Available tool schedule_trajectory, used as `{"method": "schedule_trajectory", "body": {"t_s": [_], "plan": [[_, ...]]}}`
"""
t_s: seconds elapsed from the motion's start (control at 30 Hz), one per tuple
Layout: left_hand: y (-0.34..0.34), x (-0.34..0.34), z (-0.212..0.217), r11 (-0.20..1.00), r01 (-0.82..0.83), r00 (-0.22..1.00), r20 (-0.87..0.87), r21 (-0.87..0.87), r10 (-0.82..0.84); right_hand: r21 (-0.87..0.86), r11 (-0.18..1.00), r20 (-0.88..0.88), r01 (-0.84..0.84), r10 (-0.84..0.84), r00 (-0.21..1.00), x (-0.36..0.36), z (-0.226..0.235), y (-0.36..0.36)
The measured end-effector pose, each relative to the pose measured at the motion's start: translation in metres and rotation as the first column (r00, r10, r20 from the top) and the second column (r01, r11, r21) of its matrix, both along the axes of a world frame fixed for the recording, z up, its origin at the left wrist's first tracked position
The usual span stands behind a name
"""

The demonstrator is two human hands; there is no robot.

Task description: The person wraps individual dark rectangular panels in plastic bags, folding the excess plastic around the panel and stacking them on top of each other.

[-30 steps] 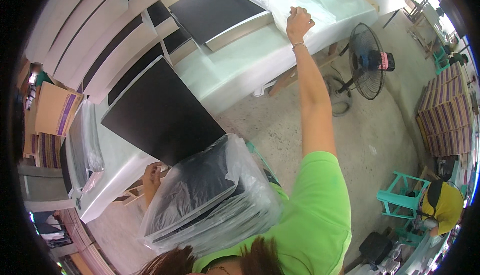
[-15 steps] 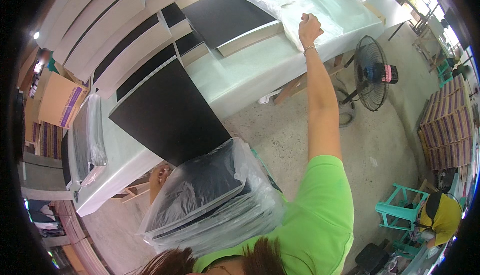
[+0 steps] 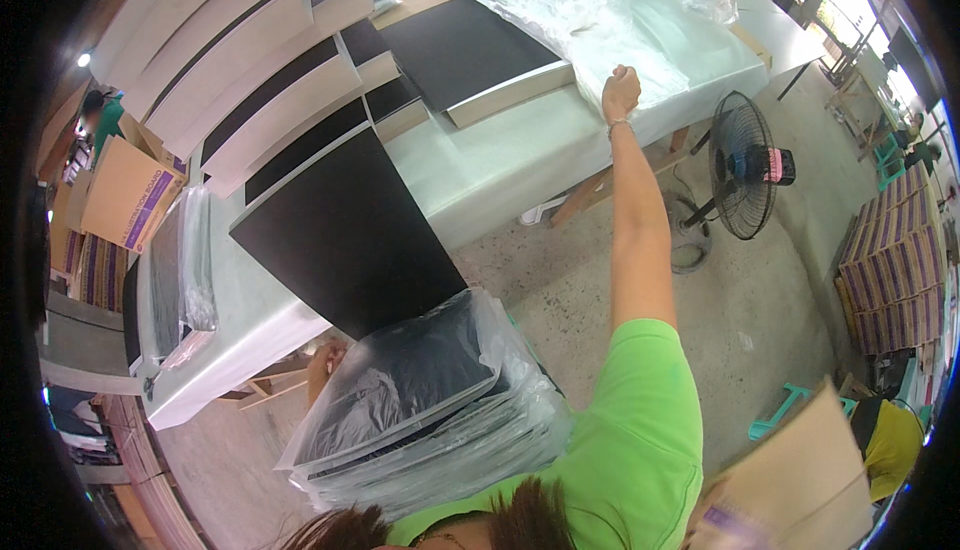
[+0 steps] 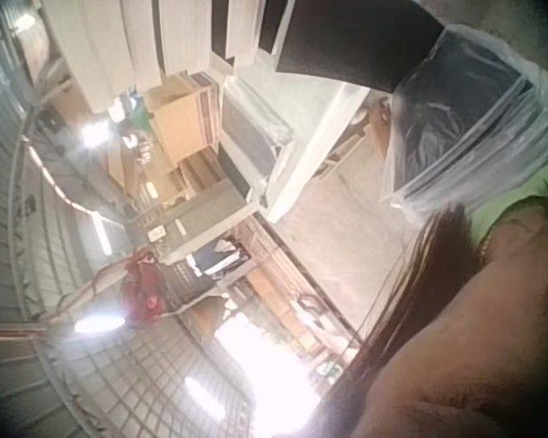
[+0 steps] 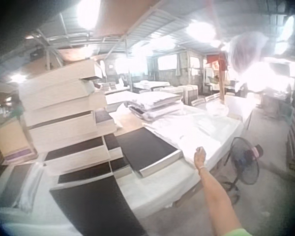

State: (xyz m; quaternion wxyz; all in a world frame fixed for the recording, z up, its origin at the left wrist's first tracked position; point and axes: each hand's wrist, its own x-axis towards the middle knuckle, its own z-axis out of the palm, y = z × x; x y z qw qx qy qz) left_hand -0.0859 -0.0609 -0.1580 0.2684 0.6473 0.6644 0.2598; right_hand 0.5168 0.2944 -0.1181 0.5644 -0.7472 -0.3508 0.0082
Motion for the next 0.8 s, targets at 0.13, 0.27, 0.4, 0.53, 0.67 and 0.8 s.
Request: {"method": "schedule_trajectory", "body": {"t_s": [0.13,0.27,0.4,0.53,0.67,0.8], "plan": [[-0.01,-0.006,-0.001,0.999,-0.053,0.999,-0.01,-0.006,0.053,-0.308,0.934,0.117,-0.179,0.224,0.968,-0.032,0.005,-0.01],[-0.005,-0.002,-0.002,1.0,-0.027,1.0,-0.004,0.009,0.027,-0.352,0.914,0.12,-0.199,0.255,0.959,-0.007,-0.006,-0.008],[-0.006,-0.001,-0.004,1.0,-0.027,1.0,-0.01,0.01,0.027,-0.05,0.983,-0.105,-0.179,0.173,0.979,0.004,-0.015,0.006],[-0.008,-0.004,-0.007,0.999,-0.031,1.0,-0.003,0.026,0.031,0.095,0.986,-0.136,-0.136,0.148,0.98,0.006,-0.012,0.016],[-0.011,-0.005,-0.006,0.998,-0.046,0.999,-0.01,0.03,0.047,-0.061,0.995,-0.082,-0.082,0.077,0.994,-0.012,-0.003,0.019],[-0.012,-0.004,-0.005,0.998,-0.05,0.999,-0.004,0.045,0.05,-0.142,0.99,0.14,-0.017,0.037,0.989,-0.007,-0.007,0.017]]}}
